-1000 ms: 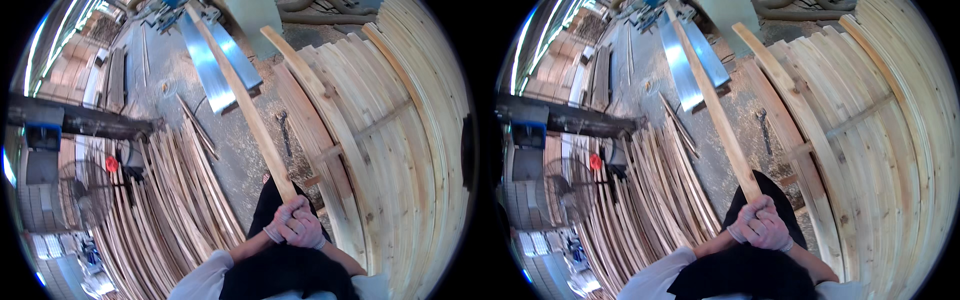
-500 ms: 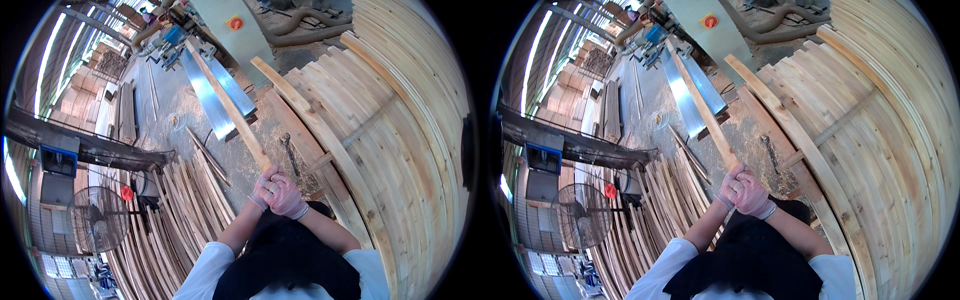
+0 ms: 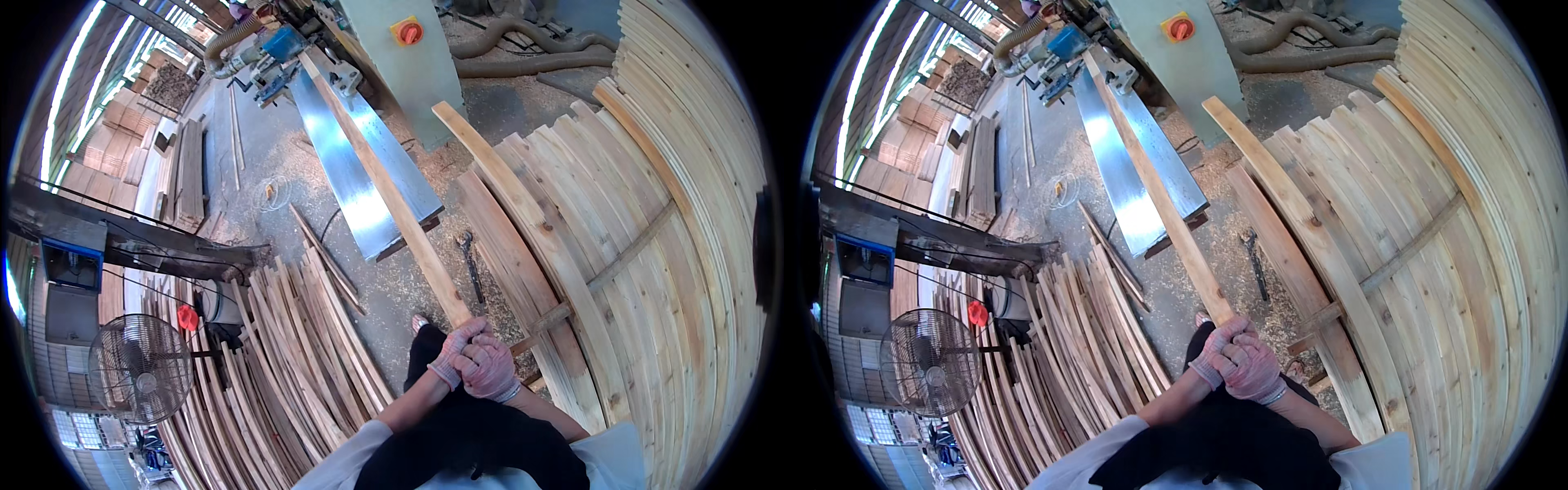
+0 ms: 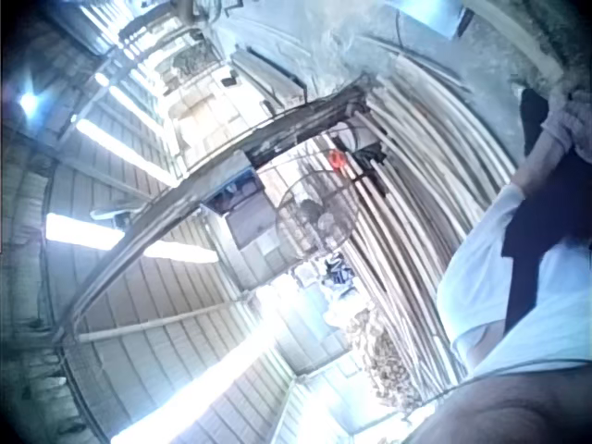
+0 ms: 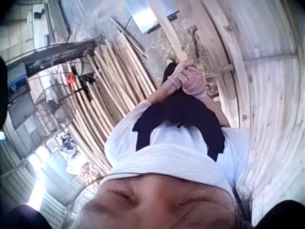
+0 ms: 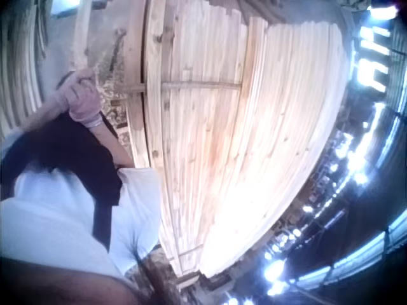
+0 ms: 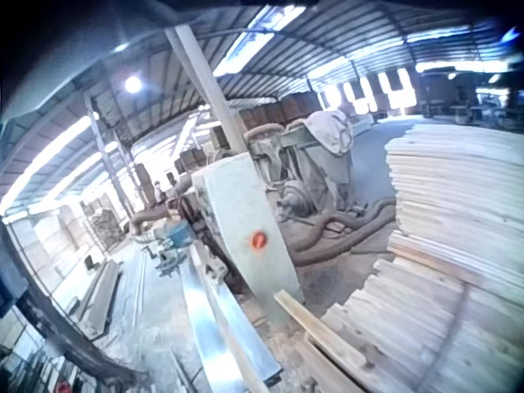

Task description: The person organizes wood planks by hand on a stack and سپس feeds a plank through a industrial woodworking machine.

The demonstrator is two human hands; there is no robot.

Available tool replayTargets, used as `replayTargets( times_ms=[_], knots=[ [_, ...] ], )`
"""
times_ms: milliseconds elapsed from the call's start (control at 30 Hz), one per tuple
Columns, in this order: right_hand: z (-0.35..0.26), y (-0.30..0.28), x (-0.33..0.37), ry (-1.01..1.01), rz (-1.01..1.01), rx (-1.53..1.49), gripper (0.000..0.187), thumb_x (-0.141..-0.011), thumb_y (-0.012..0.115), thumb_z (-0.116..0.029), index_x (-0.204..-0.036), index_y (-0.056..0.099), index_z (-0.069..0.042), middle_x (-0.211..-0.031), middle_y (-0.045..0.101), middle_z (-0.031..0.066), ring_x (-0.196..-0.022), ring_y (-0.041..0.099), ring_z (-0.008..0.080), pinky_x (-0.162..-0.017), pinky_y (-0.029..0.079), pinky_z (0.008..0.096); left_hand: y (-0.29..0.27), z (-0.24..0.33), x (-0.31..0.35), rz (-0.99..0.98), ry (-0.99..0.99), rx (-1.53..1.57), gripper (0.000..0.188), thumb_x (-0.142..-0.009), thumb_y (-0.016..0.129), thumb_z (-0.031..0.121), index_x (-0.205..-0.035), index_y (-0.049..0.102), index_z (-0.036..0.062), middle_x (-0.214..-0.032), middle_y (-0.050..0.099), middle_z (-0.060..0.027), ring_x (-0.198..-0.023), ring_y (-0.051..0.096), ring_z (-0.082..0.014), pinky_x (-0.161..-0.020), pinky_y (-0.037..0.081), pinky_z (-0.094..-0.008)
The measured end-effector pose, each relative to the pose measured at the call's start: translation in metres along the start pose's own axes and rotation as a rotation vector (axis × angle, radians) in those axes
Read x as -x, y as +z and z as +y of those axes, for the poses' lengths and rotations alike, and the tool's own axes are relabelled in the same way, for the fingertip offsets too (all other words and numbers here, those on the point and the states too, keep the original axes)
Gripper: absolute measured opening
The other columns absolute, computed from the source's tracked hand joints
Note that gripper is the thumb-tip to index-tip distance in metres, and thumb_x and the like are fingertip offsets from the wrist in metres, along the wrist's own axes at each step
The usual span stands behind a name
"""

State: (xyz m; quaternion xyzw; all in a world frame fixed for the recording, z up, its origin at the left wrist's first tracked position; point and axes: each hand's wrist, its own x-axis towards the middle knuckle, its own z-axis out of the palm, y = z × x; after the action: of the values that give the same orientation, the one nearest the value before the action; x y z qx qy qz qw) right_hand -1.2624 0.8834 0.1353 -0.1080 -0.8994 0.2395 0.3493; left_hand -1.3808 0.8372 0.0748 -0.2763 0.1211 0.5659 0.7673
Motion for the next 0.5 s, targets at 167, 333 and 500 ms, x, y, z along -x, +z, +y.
replayTargets(
  times_ms=[167,333,500],
  knots=[
    [0.017,0.022,-0.032,0.037,-0.020,0.061,0.033,-0.062,0.067,-0.018,-0.094,0.066,-0.016,-0.098,0.062,0.0043,-0.092,0.060,0.0256,-0.088,0.047,0.0382,0.024,0.046,-0.003,0.072,0.033,-0.147,0.022,-0.093,0.061,0.022,-0.075,0.053,0.0114,-0.065,0.054,-0.0021,-0.060,0.056,-0.0146,-0.053,0.048,-0.0277],
    [0.012,0.029,-0.036,0.054,-0.003,0.114,0.030,-0.063,0.066,-0.021,-0.092,0.068,-0.015,-0.094,0.063,0.0049,-0.098,0.059,0.0260,-0.095,0.043,0.0387,0.032,0.055,-0.004,0.198,0.101,-0.175,0.014,-0.091,0.063,0.020,-0.087,0.056,0.0080,-0.073,0.056,-0.0035,-0.058,0.055,-0.0170,-0.055,0.050,-0.0295],
    [-0.002,0.032,-0.040,-0.042,0.016,0.232,0.026,-0.065,0.061,-0.021,-0.089,0.068,-0.014,-0.089,0.062,0.0051,-0.090,0.059,0.0259,-0.088,0.046,0.0388,0.004,0.038,0.000,-0.503,-0.427,0.587,0.020,-0.091,0.062,0.021,-0.104,0.057,0.0079,-0.098,0.059,-0.0091,-0.081,0.060,-0.0195,-0.069,0.052,-0.0301]
  ],
)
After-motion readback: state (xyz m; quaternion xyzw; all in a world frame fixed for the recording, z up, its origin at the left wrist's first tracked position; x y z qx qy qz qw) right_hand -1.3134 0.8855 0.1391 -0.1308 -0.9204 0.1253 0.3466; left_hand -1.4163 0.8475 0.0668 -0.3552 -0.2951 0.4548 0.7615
